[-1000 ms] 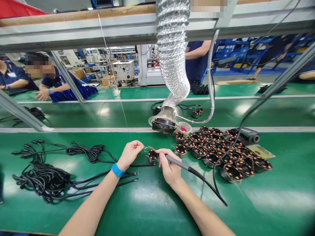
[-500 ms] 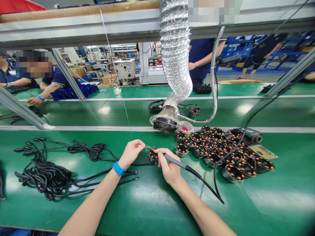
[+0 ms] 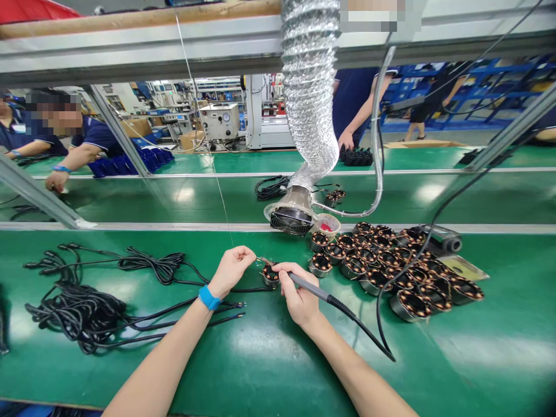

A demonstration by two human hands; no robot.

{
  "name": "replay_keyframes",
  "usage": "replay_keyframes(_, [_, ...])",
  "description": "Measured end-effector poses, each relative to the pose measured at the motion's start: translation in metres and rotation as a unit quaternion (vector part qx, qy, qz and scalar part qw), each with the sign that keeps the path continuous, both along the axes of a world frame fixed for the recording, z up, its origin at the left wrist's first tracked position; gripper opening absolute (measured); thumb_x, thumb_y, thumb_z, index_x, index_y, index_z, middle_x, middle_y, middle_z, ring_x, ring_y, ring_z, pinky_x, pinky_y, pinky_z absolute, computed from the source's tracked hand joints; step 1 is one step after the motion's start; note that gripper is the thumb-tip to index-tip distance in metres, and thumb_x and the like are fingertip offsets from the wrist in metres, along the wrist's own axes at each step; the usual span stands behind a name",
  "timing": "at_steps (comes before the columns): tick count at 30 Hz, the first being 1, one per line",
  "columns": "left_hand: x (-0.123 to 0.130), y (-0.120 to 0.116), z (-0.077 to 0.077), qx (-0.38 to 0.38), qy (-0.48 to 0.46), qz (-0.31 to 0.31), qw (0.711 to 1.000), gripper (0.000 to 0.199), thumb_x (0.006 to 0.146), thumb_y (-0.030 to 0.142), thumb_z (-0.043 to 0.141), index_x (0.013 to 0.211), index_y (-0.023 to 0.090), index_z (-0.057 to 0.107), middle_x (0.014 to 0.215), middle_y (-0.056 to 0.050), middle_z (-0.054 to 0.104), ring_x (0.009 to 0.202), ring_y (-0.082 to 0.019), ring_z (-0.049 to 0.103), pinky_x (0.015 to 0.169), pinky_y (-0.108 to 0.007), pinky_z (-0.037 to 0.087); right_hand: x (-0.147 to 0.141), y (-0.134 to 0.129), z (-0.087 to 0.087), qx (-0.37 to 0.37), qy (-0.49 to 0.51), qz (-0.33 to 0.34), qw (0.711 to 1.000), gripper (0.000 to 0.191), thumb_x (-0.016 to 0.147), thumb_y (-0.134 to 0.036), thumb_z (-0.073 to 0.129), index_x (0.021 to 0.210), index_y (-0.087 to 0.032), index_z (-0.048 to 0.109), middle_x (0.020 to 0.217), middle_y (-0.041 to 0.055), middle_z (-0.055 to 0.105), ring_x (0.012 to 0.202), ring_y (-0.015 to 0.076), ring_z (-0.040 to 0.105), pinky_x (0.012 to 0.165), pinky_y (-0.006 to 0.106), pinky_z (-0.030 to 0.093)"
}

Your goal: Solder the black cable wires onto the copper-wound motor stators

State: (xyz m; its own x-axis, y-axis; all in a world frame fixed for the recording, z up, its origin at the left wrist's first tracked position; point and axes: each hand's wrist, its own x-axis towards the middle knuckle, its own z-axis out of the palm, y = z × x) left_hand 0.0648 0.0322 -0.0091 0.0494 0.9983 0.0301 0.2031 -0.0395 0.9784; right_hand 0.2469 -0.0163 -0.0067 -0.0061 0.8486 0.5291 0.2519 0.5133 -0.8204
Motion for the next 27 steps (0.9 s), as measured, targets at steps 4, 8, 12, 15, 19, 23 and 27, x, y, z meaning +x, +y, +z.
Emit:
replay_keyframes(4, [0.001, -0.001, 0.001, -0.011, -0.008, 0.007, 1.000, 0.023, 0.078, 0.037, 0.065, 0.073, 0.014, 0.063, 0.061, 0.003, 0.055, 0.049, -0.007, 0.036, 0.049, -0.021, 0.027, 0.000, 0.000, -0.001, 0.006, -0.003, 0.002, 1.000, 0.021, 0.093, -0.027, 0.050, 0.087, -0.019, 0.069, 0.057, -0.0010, 0.061, 0.055, 0.0144, 0.063, 0.057, 0.026, 0.049])
replay_keyframes(8, [0.001, -0.002, 0.001, -0.005, -0.010, 0.009, 1.000, 0.022, 0.077, 0.036, 0.066, 0.073, 0.014, 0.063, 0.062, 0.002, 0.056, 0.050, -0.007, 0.039, 0.049, -0.021, 0.027, -0.001, 0.001, -0.003, 0.005, -0.001, 0.006, 1.000, 0.022, 0.093, -0.028, 0.049, 0.088, -0.019, 0.068, 0.059, -0.0006, 0.062, 0.056, 0.0143, 0.062, 0.057, 0.026, 0.048])
replay_keyframes(12, [0.002, -0.001, 0.001, -0.004, -0.012, 0.007, 1.000, 0.023, 0.077, 0.036, 0.066, 0.073, 0.014, 0.064, 0.064, 0.001, 0.059, 0.051, -0.007, 0.041, 0.050, -0.021, 0.029, -0.001, 0.002, -0.004, -0.008, 0.002, 0.014, 1.000, 0.023, 0.093, -0.029, 0.049, 0.089, -0.019, 0.069, 0.054, -0.0023, 0.057, 0.051, 0.0135, 0.059, 0.053, 0.026, 0.046])
replay_keyframes(15, [0.001, 0.000, 0.000, -0.006, -0.015, 0.004, 1.000, 0.023, 0.077, 0.037, 0.066, 0.073, 0.014, 0.065, 0.063, 0.002, 0.059, 0.050, -0.007, 0.040, 0.050, -0.021, 0.029, -0.001, 0.003, -0.005, -0.022, 0.015, 0.017, 1.000, 0.023, 0.093, -0.030, 0.049, 0.089, -0.019, 0.069, 0.049, -0.0043, 0.052, 0.044, 0.0120, 0.052, 0.048, 0.025, 0.042])
replay_keyframes(19, [0.001, 0.000, 0.000, -0.008, -0.016, 0.004, 1.000, 0.024, 0.077, 0.037, 0.066, 0.073, 0.014, 0.064, 0.062, 0.002, 0.058, 0.049, -0.007, 0.039, 0.049, -0.021, 0.028, -0.001, 0.004, -0.009, -0.035, 0.059, 0.014, 0.998, 0.022, 0.094, -0.030, 0.050, 0.090, -0.020, 0.069, 0.047, -0.0056, 0.050, 0.041, 0.0108, 0.048, 0.045, 0.024, 0.039])
replay_keyframes(23, [0.001, -0.001, 0.000, -0.014, -0.015, 0.005, 1.000, 0.023, 0.077, 0.037, 0.066, 0.073, 0.014, 0.064, 0.059, 0.003, 0.054, 0.047, -0.006, 0.035, 0.047, -0.021, 0.025, -0.001, 0.004, -0.011, -0.031, 0.098, 0.001, 0.995, 0.019, 0.094, -0.030, 0.051, 0.093, -0.021, 0.069, 0.050, -0.0060, 0.051, 0.042, 0.0098, 0.047, 0.046, 0.024, 0.038])
replay_keyframes(27, [0.002, -0.001, 0.001, -0.019, -0.012, 0.007, 1.000, 0.024, 0.077, 0.037, 0.065, 0.073, 0.014, 0.063, 0.056, 0.004, 0.050, 0.046, -0.006, 0.032, 0.046, -0.021, 0.023, -0.001, 0.004, -0.011, -0.030, 0.102, 0.002, 0.994, 0.019, 0.094, -0.029, 0.052, 0.092, -0.020, 0.069, 0.051, -0.0057, 0.051, 0.042, 0.0098, 0.047, 0.046, 0.024, 0.038])
